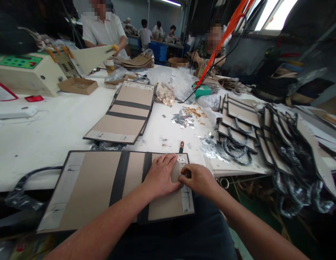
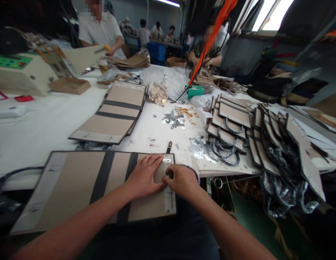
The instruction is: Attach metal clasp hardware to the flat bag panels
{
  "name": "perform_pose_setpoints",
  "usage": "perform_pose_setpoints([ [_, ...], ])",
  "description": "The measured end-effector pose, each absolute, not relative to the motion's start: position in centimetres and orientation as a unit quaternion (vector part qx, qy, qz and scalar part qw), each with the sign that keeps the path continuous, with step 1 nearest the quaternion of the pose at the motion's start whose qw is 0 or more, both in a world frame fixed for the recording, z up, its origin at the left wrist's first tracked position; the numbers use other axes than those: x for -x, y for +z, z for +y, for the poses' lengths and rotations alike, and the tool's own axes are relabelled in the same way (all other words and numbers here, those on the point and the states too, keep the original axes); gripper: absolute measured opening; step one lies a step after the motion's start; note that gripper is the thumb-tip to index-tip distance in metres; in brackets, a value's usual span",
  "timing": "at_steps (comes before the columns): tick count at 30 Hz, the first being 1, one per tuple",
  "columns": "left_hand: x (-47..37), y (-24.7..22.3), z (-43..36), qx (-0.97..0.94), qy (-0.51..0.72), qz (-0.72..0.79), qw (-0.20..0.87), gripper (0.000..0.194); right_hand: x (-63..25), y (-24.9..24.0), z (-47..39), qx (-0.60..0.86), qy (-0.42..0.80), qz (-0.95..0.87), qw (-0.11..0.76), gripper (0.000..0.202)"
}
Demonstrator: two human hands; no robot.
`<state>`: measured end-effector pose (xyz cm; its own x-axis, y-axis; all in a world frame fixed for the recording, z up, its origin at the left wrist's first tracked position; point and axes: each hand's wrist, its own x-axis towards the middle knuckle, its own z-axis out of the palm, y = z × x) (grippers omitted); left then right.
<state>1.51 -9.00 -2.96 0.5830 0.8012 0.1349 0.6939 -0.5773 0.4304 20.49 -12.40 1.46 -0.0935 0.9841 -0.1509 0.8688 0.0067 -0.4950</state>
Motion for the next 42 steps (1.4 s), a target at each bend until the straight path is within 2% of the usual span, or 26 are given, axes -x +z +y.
perform_pose_setpoints([
  [4, -1.4, -2.9, -9.0, -0.881, 0.145, 0.424, 0.15, 0.09, -20.0, -0.6, -13.5, 0.668, 0.203, -0.699, 0.157, 0.005],
  [8, -1.3, -2.7, -8.8, -0.886, 0.126, 0.421, 0.147, 0.104, -21.6, 0.4, -13.7, 0.68, 0.325, -0.611, 0.242, 0.01],
  [10, -1.2, -2.6, -8.6, -0.889, 0.124, 0.416, 0.146, 0.106, -23.0, 0.9, -14.4, 0.701, 0.334, -0.568, 0.274, 0.013],
  [13, -1.3, -2.6, -8.4, -0.893, 0.126, 0.409, 0.14, 0.105, -24.3, 0.4, -16.0, 0.711, 0.278, -0.594, 0.253, 0.021],
  [17, -1.4, -2.6, -8.4, -0.899, 0.124, 0.402, 0.123, 0.104, -24.5, -1.5, -17.3, 0.685, 0.332, -0.612, 0.215, 0.016],
  [25, -1.5, -2.3, -8.3, -0.902, 0.112, 0.402, 0.11, 0.102, -23.5, -2.3, -16.9, 0.705, 0.438, -0.493, 0.261, 0.01],
  [30, -1.4, -1.1, -10.0, -0.907, 0.123, 0.391, 0.094, 0.092, -22.9, -2.7, -16.4, 0.678, 0.505, -0.449, 0.289, 0.019],
  [32, -1.0, -1.3, -12.2, -0.914, 0.131, 0.373, 0.087, 0.099, -22.9, -2.9, -16.2, 0.671, 0.52, -0.435, 0.301, 0.019],
  [35, -0.2, -3.3, -15.8, -0.936, 0.099, 0.331, 0.065, 0.118, -22.9, -3.0, -16.0, 0.664, 0.53, -0.425, 0.313, 0.018],
  [36, 0.1, -4.2, -16.8, -0.94, 0.079, 0.328, 0.052, 0.119, -22.8, -2.9, -16.0, 0.661, 0.533, -0.424, 0.316, 0.018],
  [39, 0.5, -6.0, -18.1, -0.945, 0.028, 0.326, 0.029, 0.106, -22.8, -2.7, -15.8, 0.657, 0.536, -0.426, 0.316, 0.022],
  [42, 0.8, -5.3, -17.5, -0.954, 0.003, 0.295, 0.058, 0.099, -23.2, -2.7, -15.7, 0.655, 0.539, -0.423, 0.319, 0.025],
])
